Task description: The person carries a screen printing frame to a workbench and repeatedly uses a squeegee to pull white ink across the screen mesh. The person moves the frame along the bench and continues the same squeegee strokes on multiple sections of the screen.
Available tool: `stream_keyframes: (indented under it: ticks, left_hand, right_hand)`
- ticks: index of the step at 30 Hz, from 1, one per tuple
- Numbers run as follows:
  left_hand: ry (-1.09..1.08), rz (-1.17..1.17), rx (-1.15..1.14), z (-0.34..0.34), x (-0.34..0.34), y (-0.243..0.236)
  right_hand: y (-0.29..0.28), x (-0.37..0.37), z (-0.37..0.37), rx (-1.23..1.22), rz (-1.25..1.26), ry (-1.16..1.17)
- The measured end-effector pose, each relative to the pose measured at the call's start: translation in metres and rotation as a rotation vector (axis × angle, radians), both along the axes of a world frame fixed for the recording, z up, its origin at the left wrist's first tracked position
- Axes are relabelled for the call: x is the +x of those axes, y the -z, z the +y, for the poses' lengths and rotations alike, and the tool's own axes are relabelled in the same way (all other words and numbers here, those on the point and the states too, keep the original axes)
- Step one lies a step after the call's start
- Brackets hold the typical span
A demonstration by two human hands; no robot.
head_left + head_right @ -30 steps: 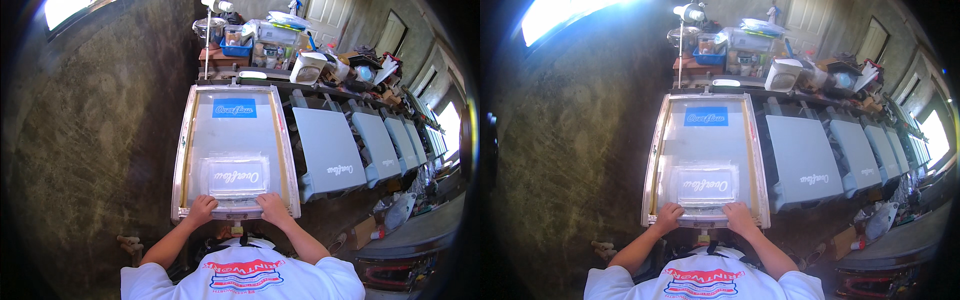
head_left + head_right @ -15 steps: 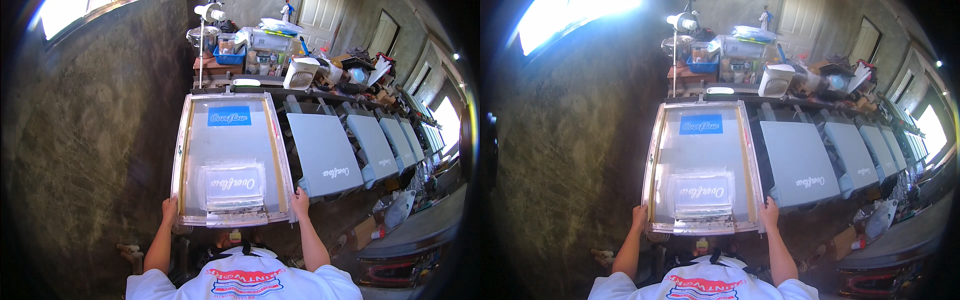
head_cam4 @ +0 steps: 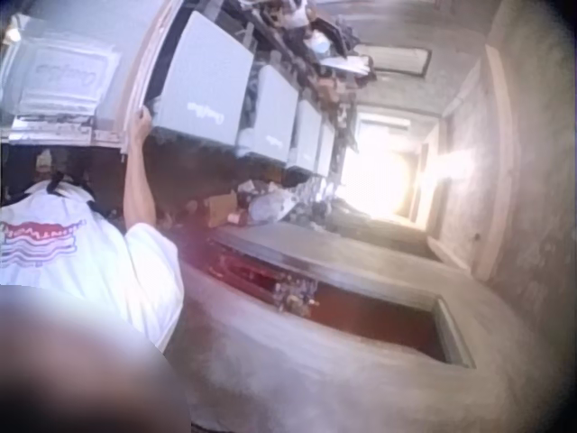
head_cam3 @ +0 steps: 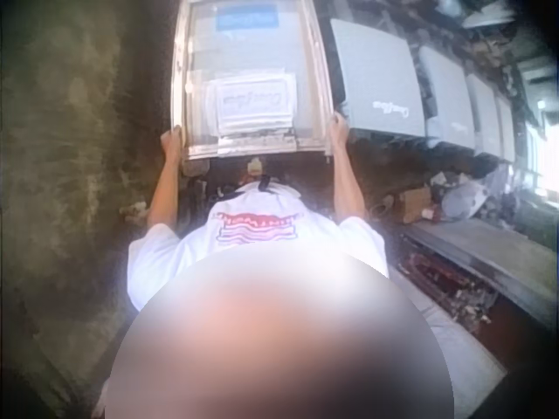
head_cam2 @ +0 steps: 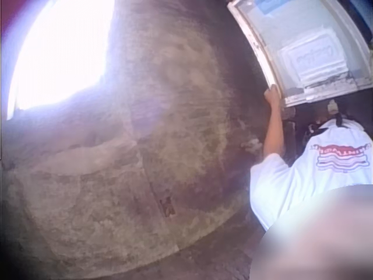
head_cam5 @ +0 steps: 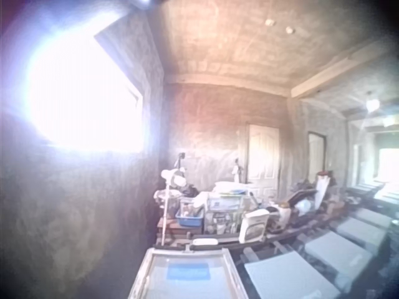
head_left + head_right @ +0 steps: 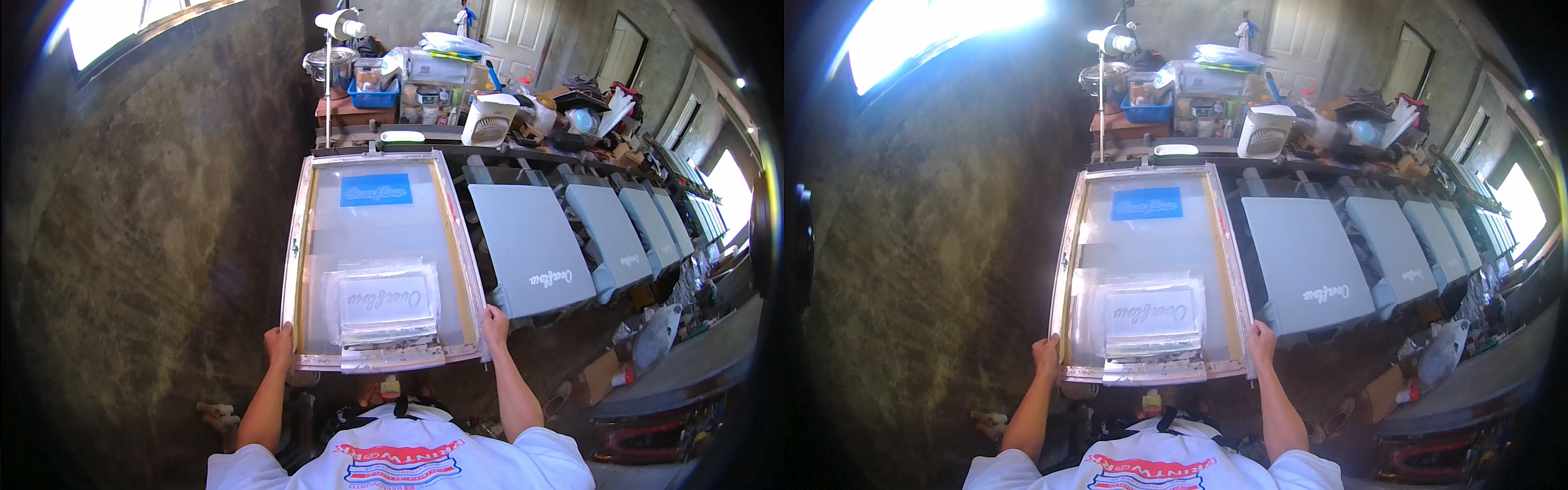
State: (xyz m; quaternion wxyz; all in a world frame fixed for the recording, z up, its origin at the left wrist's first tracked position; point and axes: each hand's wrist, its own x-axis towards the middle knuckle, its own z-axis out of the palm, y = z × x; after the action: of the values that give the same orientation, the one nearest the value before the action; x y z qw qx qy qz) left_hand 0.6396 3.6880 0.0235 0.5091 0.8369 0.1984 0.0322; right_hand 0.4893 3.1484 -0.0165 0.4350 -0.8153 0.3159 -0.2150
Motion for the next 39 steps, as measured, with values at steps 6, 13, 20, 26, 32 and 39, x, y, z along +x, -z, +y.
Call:
stream_keyframes:
  ticks: [6, 13, 20, 26, 32, 39]
  left_hand:
    - [0.002, -0.065, -0.094, 0.008, 0.000, 0.009]
    - [0.097, -0.095, -0.236, -0.058, -0.026, -0.020]
    - [0.120, -0.063, -0.271, -0.189, -0.077, -0.024]
    - [0.106, -0.001, -0.189, -0.302, -0.133, -0.002]
    - [0.072, -0.072, -0.197, -0.361, -0.174, 0.018]
    - [0.020, 0.029, -0.181, -0.377, -0.202, 0.006]
  right_hand:
    - [-0.005, -0.027, 0.008, 0.017, -0.047, 0.067]
    - [-0.028, -0.081, -0.038, -0.005, -0.097, 0.141]
    - [-0.028, -0.140, -0.157, -0.004, -0.082, 0.185]
    - [-0.016, -0.183, -0.283, -0.022, -0.076, 0.175]
    - [-0.013, -0.200, -0.344, -0.105, -0.067, 0.137]
    - [-0.005, -0.204, -0.370, -0.090, -0.016, 0.097]
